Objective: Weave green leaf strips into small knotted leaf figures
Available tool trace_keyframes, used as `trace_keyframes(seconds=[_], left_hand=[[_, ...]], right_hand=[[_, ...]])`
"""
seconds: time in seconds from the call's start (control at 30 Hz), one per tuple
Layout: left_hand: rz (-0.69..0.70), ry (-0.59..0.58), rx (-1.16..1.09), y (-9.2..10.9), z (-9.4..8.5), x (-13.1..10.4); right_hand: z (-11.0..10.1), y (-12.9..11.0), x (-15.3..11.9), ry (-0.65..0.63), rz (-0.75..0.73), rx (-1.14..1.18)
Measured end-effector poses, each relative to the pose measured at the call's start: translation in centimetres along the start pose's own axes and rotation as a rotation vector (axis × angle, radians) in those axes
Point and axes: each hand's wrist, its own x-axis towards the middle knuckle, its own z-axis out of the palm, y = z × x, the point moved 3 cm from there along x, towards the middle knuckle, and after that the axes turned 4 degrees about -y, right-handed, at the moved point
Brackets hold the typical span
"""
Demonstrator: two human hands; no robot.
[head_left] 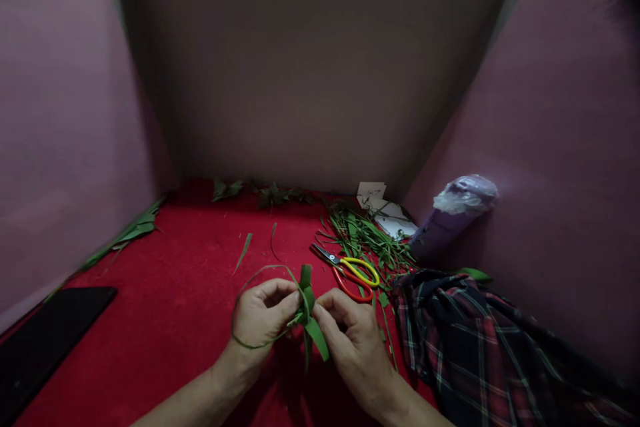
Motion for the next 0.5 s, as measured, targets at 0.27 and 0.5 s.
trace_keyframes(seconds=[0.27,0.5], left_hand=[[-0.010,-0.023,-0.012,-0.7,-0.2,0.1],[0.038,0.021,0.013,0.3,0.3,-0.2]], right_hand=[[0.2,0.2,-0.1,0.021,-0.043,-0.001],[0.2,0.1,-0.3,0.021,-0.068,-0.011]])
